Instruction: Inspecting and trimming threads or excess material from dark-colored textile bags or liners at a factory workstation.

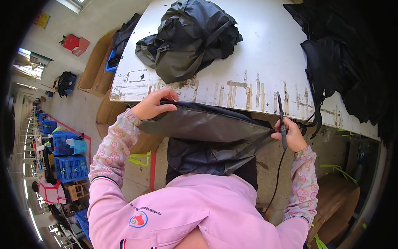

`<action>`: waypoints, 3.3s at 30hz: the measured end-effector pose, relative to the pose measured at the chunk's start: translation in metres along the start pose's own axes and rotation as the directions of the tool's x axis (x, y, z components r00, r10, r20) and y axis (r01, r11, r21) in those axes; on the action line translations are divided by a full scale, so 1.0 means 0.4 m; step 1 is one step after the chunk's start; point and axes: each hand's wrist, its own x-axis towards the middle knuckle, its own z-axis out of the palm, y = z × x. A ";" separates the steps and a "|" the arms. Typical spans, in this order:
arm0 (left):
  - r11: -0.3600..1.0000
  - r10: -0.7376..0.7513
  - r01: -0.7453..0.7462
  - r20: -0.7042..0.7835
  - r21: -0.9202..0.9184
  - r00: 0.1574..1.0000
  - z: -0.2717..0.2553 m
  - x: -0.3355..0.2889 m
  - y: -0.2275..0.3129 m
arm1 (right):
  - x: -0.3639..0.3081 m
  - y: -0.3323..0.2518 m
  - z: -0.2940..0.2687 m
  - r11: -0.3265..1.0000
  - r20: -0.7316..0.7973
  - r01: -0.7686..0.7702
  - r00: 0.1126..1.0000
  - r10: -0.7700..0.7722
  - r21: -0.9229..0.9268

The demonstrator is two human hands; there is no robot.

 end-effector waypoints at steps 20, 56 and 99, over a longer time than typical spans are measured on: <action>0.992 0.126 -0.125 0.126 -0.016 0.984 0.058 0.053 -0.039 | -0.013 0.049 -0.019 0.994 0.083 -0.062 0.995 0.055 0.089; 0.820 -0.083 0.205 0.243 -0.534 0.966 0.097 -0.037 0.024 | 0.093 -0.324 0.257 0.483 0.314 0.528 0.832 -0.457 -0.698; 0.769 -0.253 0.308 0.176 -0.560 0.951 0.016 0.060 -0.039 | 0.113 -0.134 0.135 0.999 0.251 0.017 0.968 -0.004 -0.048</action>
